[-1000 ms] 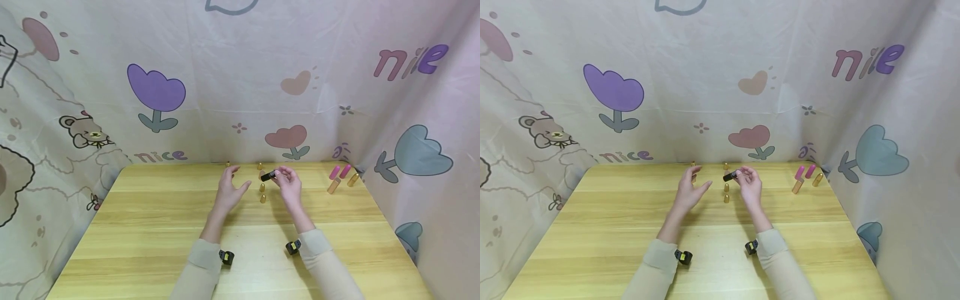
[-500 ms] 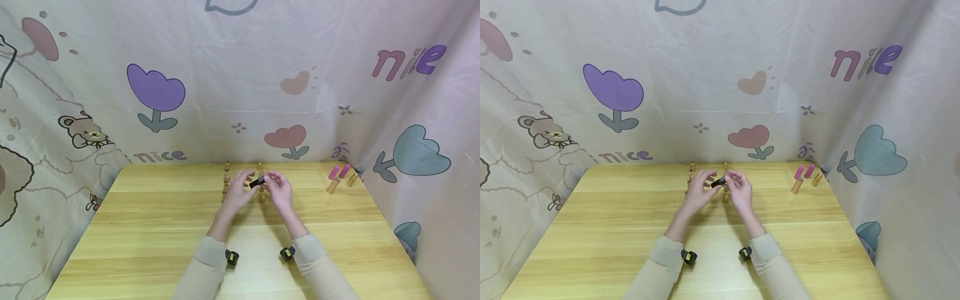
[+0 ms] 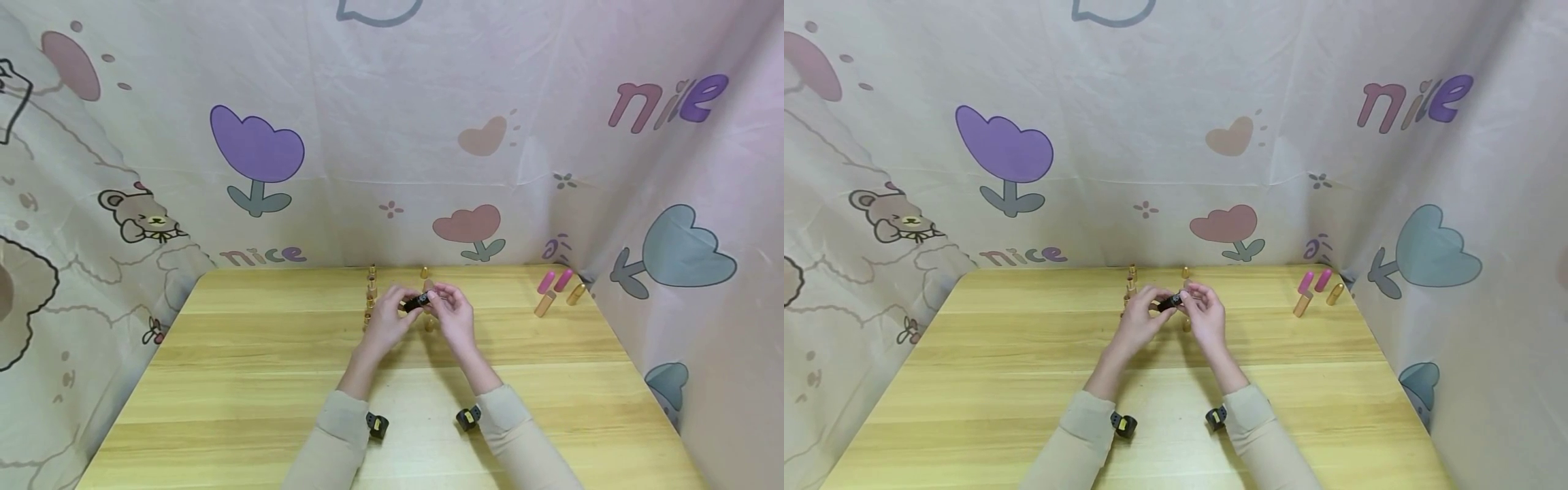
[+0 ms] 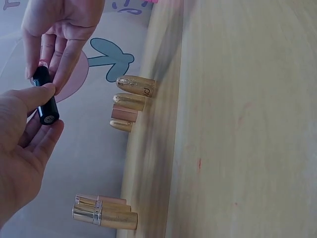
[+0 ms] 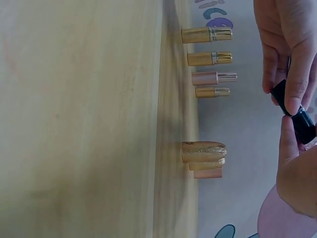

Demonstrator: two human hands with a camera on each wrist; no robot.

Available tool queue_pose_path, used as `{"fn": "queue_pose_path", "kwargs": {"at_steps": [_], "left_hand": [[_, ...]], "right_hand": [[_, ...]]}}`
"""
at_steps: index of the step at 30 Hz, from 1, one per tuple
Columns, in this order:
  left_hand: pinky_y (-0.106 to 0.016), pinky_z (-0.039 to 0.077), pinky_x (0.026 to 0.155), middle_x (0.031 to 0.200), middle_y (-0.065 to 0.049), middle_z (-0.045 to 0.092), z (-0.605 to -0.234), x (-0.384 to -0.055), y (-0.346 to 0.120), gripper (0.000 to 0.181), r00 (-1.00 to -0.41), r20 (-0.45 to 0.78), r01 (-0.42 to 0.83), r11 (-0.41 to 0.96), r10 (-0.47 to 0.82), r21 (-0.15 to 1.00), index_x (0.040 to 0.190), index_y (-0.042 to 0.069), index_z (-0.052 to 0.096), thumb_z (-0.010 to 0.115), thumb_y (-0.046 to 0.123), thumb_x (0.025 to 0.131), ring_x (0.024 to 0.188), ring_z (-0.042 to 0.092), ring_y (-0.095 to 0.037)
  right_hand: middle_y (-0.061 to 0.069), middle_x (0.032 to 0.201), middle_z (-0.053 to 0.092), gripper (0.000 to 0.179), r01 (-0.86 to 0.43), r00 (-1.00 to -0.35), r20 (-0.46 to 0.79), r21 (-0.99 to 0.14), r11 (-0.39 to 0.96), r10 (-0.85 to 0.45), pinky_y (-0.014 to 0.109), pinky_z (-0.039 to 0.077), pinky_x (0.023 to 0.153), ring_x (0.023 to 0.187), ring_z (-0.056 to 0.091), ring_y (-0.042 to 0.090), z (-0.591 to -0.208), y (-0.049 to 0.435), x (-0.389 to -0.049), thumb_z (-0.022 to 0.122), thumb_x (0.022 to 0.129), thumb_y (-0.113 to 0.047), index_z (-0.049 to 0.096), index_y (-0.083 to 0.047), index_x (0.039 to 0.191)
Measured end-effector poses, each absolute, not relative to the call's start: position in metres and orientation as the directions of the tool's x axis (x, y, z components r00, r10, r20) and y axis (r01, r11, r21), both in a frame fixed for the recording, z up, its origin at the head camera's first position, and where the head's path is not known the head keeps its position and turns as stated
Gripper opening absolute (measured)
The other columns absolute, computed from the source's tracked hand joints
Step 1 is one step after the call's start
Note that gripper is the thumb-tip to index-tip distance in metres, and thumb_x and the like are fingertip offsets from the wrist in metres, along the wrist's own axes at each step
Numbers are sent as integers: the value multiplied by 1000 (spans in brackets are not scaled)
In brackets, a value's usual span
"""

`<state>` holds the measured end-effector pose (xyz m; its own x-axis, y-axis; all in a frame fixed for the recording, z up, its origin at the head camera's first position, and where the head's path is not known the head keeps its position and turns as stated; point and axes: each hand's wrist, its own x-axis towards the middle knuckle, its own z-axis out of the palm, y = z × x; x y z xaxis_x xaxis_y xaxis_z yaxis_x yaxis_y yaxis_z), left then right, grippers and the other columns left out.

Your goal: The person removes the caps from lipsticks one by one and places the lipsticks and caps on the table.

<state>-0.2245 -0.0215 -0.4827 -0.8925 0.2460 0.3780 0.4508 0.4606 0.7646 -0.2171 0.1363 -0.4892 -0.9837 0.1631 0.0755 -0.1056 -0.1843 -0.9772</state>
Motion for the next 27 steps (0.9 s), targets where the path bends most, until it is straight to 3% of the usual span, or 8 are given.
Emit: {"fn": "queue_pose_path", "kwargs": {"at_steps": [27], "left_hand": [[-37,66,93,112,-13,74,-475,-218,-29,27,-875,393,482,435,282,761,117,1,75,82,2,91,105,72,-27]], "right_hand": [[2,105,70,34,-148,-980,117,-968,-202,160,27,67,90,94,74,8,-490,140,-212,64,102,7,58,14,134]]}}
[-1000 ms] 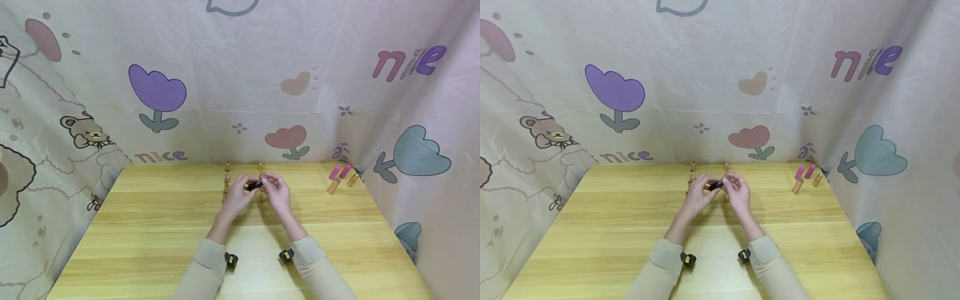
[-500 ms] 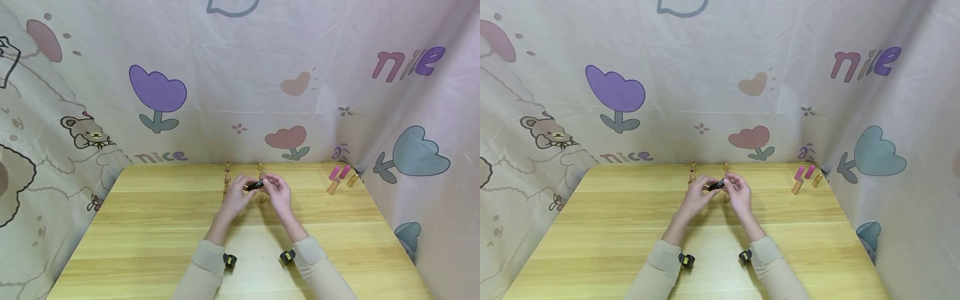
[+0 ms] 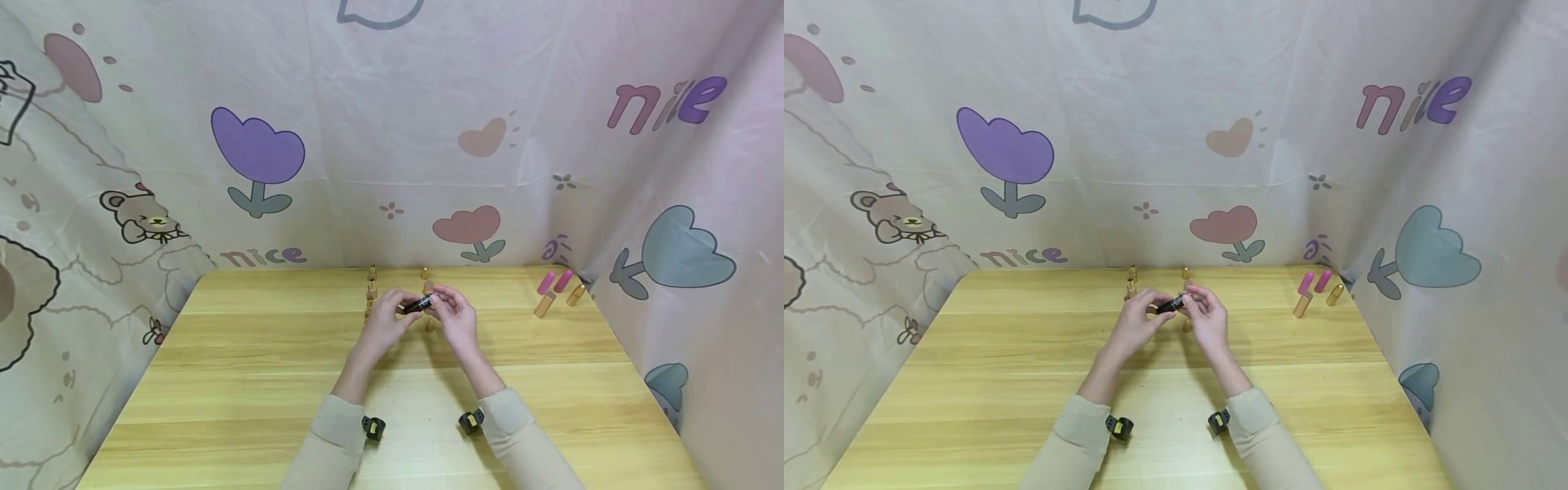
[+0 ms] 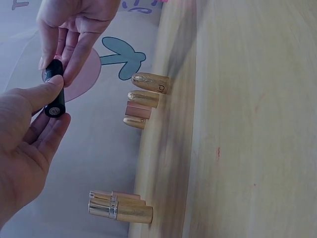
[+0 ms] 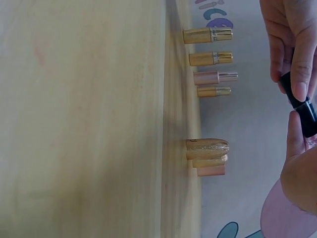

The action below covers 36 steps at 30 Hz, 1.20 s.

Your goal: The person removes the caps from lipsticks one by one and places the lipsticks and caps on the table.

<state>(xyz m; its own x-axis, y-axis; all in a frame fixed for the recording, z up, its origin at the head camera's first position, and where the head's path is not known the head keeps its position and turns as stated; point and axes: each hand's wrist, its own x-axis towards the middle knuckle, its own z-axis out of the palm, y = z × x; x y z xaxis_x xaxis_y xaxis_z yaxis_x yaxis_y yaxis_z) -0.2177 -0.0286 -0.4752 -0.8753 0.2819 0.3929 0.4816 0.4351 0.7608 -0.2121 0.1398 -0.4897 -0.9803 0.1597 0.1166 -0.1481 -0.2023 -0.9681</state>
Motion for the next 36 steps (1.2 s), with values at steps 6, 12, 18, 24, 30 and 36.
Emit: {"fn": "queue_pose_path", "kwargs": {"at_steps": [6,12,18,24,30,36], "left_hand": [[-35,66,92,111,-13,74,-474,-216,-29,26,-865,406,498,420,294,758,116,0,75,82,2,91,103,73,-27],[-37,67,90,110,-15,74,-471,-213,-30,26,-866,411,497,402,285,769,115,-2,75,83,0,90,101,73,-28],[-39,67,92,111,-15,75,-467,-209,-36,25,-878,372,470,401,300,787,116,-2,75,81,2,92,102,74,-29],[-40,66,95,114,-13,76,-469,-207,-59,23,-921,298,382,440,249,812,117,2,76,79,6,95,106,74,-28],[-38,66,97,123,-16,73,-472,-205,-77,26,-939,305,345,390,162,854,121,2,75,79,4,95,113,72,-32],[-35,63,103,134,-18,68,-474,-203,-80,31,-945,309,327,300,105,896,126,-2,71,77,2,97,121,70,-36]], "right_hand": [[0,104,71,35,-173,-978,140,-959,-224,157,28,67,91,95,75,7,-490,141,-210,61,103,9,56,19,135],[-2,102,72,33,-184,-977,151,-956,-230,153,27,67,91,94,75,7,-489,140,-207,60,103,10,56,19,134],[3,111,74,36,-174,-979,144,-959,-224,143,29,66,95,98,75,7,-488,142,-206,61,103,8,54,19,136],[-5,110,73,32,-217,-946,149,-951,-221,287,25,63,98,103,74,6,-481,167,-210,61,105,3,58,12,136],[-9,107,74,33,-256,-933,189,-946,-198,308,25,64,97,104,74,5,-475,183,-209,60,104,6,56,14,136],[-11,107,75,33,-282,-928,226,-946,-161,298,24,63,97,104,73,5,-472,184,-204,62,103,8,57,15,134]]}}
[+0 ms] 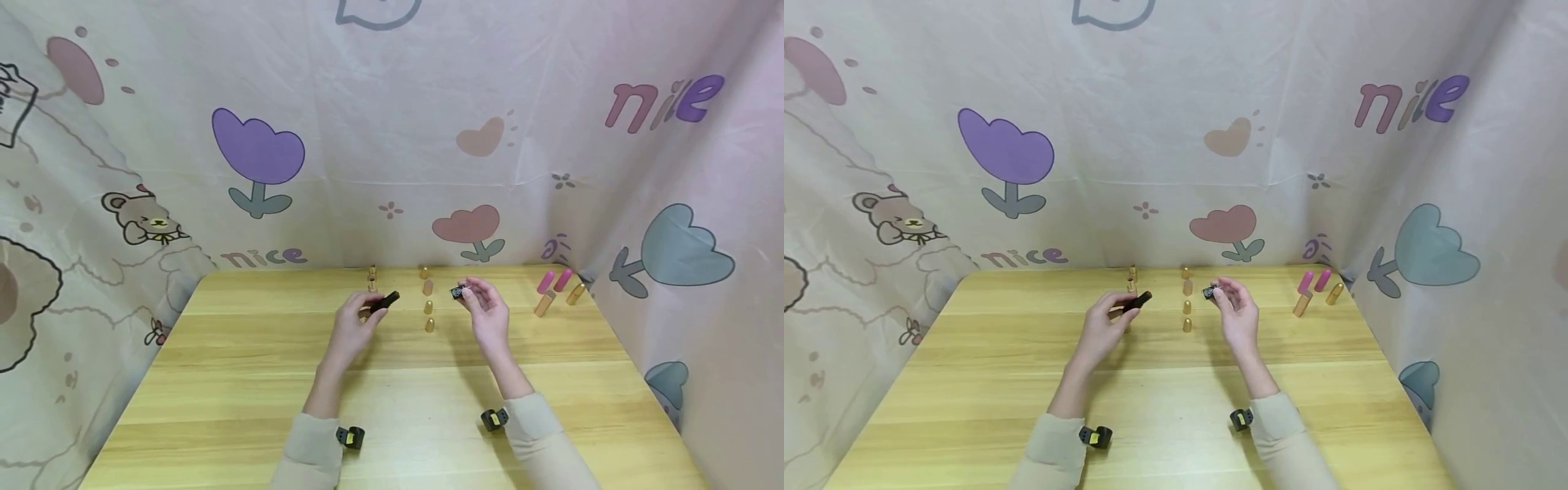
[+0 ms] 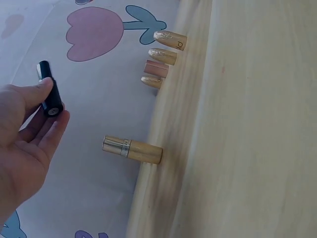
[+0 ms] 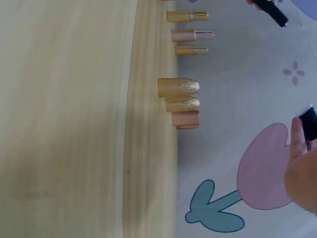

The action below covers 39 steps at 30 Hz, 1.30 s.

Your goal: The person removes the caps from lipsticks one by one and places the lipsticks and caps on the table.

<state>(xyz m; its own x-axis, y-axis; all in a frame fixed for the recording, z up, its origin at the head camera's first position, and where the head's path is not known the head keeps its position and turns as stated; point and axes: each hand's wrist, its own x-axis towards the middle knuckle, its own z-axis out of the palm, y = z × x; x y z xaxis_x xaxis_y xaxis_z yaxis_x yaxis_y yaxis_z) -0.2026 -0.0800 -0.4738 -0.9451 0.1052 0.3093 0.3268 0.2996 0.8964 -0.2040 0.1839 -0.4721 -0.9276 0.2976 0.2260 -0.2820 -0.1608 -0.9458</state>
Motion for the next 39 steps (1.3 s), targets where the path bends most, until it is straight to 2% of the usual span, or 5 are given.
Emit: {"fn": "queue_pose_path", "kwargs": {"at_steps": [5,11,14,23,39], "left_hand": [[-38,62,105,130,-20,70,-477,-202,-82,31,-938,345,342,237,32,909,126,-4,70,77,-2,96,118,73,-38],[-32,61,106,126,-25,69,-479,-199,-88,32,-944,329,321,194,-7,927,125,-8,67,76,-8,94,115,74,-40],[-33,61,106,126,-27,68,-479,-196,-92,33,-947,321,314,185,-7,931,124,-10,65,75,-10,93,115,74,-42],[-34,61,107,125,-22,65,-482,-190,-106,33,-961,274,271,253,27,929,122,-8,61,75,-9,92,120,70,-39],[-46,63,105,118,-21,72,-490,-183,-116,31,-988,137,154,448,70,881,120,-6,66,78,-4,92,113,72,-37]], "right_hand": [[-11,108,77,32,-300,-920,275,-952,-54,279,20,63,95,104,71,2,-471,183,-200,66,100,9,61,14,131],[25,122,74,31,-331,-919,339,-941,75,200,16,62,94,104,70,0,-472,182,-195,71,98,6,65,12,128],[32,125,71,30,-339,-922,358,-931,138,149,16,62,93,106,69,1,-474,181,-192,73,97,6,67,10,125],[23,120,74,27,-340,-936,349,-883,323,-30,29,65,96,117,72,38,-483,180,-186,76,95,3,72,5,122],[13,114,73,28,-295,-950,193,-809,508,-245,33,64,101,110,70,27,-498,177,-183,75,95,6,72,2,123]]}}
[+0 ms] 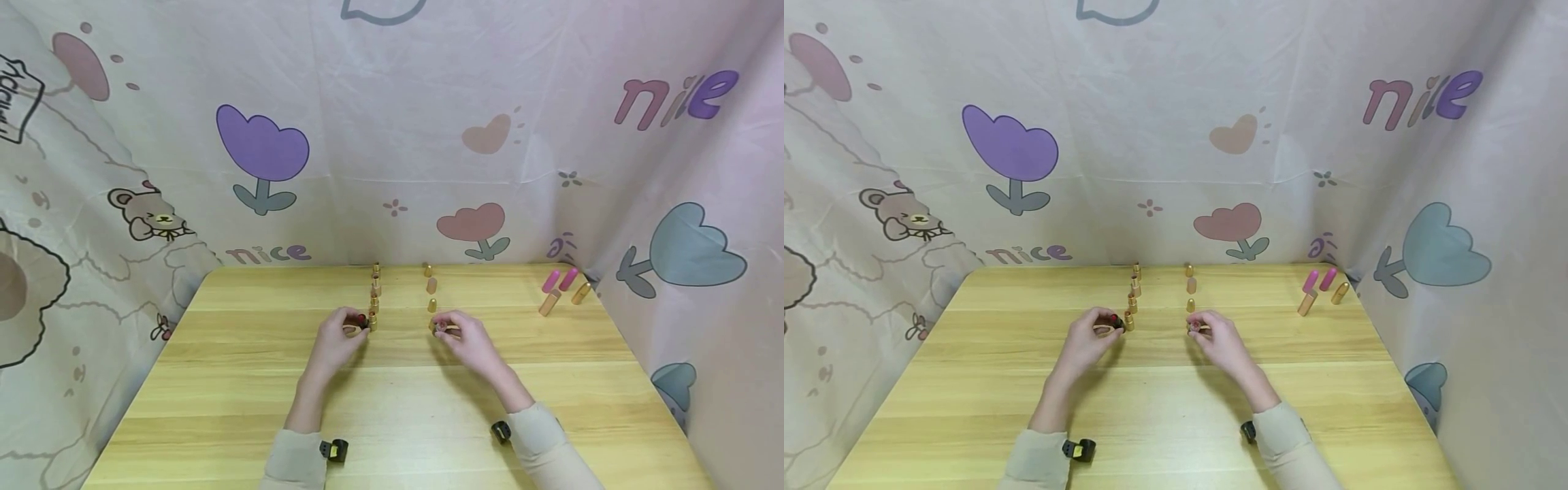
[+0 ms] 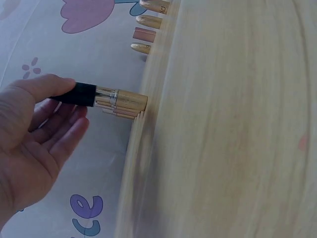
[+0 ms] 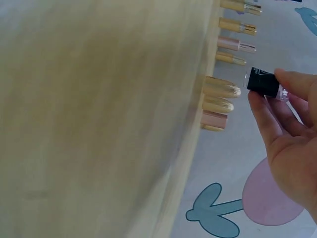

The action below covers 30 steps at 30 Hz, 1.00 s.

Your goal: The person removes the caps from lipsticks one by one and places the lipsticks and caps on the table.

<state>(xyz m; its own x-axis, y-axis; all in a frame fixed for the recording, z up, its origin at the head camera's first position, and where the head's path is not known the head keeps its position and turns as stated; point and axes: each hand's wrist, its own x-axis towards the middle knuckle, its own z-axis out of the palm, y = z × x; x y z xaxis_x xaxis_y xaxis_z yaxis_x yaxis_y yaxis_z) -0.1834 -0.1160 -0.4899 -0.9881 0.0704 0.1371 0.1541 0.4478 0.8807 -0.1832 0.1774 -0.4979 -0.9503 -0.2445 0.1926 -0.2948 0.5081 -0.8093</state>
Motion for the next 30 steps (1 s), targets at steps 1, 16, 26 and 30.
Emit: {"fn": "queue_pose_path", "kwargs": {"at_steps": [1,16,26,30], "left_hand": [[-46,63,104,117,-20,72,-491,-184,-117,31,-989,125,145,468,73,872,120,-5,66,79,-2,92,112,72,-35],[-41,66,90,103,-11,74,-498,-189,-113,19,-994,12,76,606,108,792,105,1,72,82,-1,89,93,72,-22],[-40,65,88,104,-10,75,-503,-192,-110,23,-990,-38,57,644,133,763,108,1,73,84,1,89,93,70,-20],[-41,65,90,105,-11,75,-504,-192,-110,25,-990,-43,57,647,138,760,110,0,72,84,1,89,94,71,-21]], "right_hand": [[13,115,73,28,-295,-950,189,-808,511,-250,33,64,100,110,71,28,-499,178,-184,75,95,6,72,3,123],[13,109,74,27,-272,-946,98,-760,591,-309,34,66,96,107,73,27,-507,177,-192,76,92,7,72,3,119],[13,110,76,24,-301,-932,81,-714,632,-352,37,67,94,104,74,28,-506,177,-196,76,91,6,73,2,115],[12,109,76,23,-300,-932,74,-706,642,-355,36,67,94,104,74,27,-506,176,-197,76,91,6,73,1,113]]}}
